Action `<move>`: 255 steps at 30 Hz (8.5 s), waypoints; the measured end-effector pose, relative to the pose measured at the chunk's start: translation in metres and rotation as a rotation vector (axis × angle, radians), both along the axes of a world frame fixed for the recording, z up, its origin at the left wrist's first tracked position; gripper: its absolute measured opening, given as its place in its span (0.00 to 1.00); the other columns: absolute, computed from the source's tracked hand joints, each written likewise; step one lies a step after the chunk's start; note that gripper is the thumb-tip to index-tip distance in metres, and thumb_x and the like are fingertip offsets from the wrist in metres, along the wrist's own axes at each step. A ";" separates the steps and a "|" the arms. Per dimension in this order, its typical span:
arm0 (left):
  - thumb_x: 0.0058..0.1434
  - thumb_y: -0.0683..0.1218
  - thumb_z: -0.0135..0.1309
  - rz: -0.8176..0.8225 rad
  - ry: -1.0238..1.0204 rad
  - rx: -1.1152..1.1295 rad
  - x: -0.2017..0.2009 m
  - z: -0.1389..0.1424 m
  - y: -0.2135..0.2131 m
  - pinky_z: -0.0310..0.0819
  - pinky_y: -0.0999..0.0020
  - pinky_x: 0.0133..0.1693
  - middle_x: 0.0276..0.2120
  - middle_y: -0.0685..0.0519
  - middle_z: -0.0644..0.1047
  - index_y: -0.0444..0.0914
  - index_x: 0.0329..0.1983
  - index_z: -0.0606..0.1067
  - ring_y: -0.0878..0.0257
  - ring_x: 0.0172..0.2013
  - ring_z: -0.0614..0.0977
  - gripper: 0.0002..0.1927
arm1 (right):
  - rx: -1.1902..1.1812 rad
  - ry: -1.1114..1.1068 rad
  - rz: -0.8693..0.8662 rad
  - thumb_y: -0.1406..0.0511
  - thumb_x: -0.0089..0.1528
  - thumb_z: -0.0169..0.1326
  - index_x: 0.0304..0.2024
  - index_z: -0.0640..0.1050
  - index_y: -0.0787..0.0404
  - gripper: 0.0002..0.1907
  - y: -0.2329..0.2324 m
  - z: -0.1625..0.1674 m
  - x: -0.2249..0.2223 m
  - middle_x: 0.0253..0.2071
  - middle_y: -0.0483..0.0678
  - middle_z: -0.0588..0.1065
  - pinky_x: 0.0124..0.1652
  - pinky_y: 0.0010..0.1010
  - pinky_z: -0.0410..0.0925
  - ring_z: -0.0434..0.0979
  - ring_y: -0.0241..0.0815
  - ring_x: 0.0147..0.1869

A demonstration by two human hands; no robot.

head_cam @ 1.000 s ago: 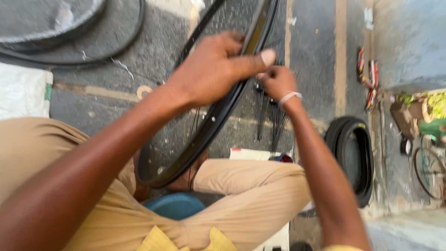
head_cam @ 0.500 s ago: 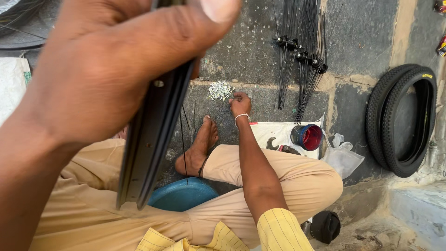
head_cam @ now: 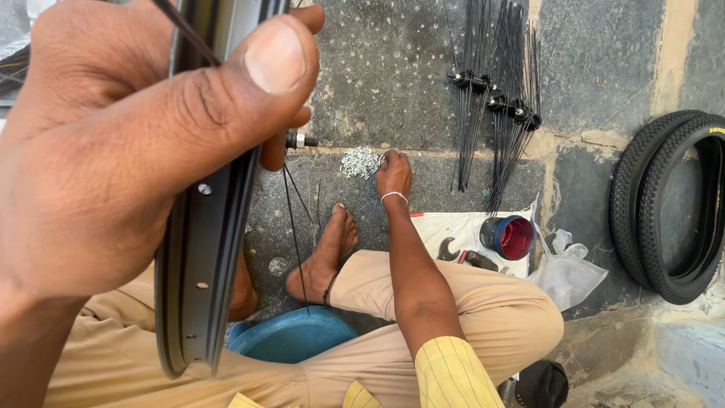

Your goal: The person inserts bicycle spokes into the hub and rim, threading them through the holes and securing them with nipples. They rotate the wheel to access different sections and continue adding spokes to complete the lacing pattern.

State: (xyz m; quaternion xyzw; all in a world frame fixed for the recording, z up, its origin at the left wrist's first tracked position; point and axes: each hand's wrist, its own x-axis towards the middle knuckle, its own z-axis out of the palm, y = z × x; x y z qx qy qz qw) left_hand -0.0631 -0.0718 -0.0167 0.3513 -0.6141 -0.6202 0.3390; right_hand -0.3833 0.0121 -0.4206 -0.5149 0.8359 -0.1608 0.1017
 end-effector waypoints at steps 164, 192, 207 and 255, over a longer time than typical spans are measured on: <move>0.67 0.50 0.65 0.300 -0.257 -0.393 0.034 -0.040 0.083 0.75 0.74 0.34 0.36 0.55 0.76 0.33 0.59 0.69 0.70 0.34 0.79 0.25 | -0.846 -1.088 0.362 0.55 0.79 0.45 0.76 0.60 0.62 0.28 0.007 0.229 0.259 0.69 0.56 0.70 0.65 0.33 0.72 0.74 0.45 0.71; 0.63 0.44 0.67 0.363 -0.162 -0.211 0.029 -0.040 0.069 0.62 0.80 0.30 0.27 0.62 0.67 0.35 0.56 0.70 0.76 0.28 0.66 0.23 | -0.295 -0.116 -0.058 0.55 0.67 0.50 0.39 0.74 0.64 0.17 -0.094 0.093 0.225 0.34 0.55 0.79 0.32 0.45 0.73 0.82 0.54 0.36; 0.65 0.43 0.66 0.403 -0.140 -0.238 0.028 -0.039 0.062 0.60 0.79 0.29 0.27 0.61 0.66 0.34 0.54 0.69 0.75 0.27 0.65 0.21 | -0.365 -0.398 0.113 0.63 0.63 0.57 0.39 0.73 0.62 0.10 -0.046 0.120 0.211 0.22 0.47 0.76 0.27 0.40 0.68 0.78 0.47 0.24; 0.61 0.45 0.65 0.022 0.223 -0.107 0.028 -0.051 0.061 0.74 0.68 0.54 0.52 0.52 0.76 0.35 0.69 0.64 0.67 0.48 0.75 0.35 | -0.422 -0.914 0.548 0.72 0.64 0.57 0.47 0.76 0.65 0.08 0.013 0.260 0.201 0.29 0.44 0.75 0.30 0.24 0.69 0.76 0.31 0.32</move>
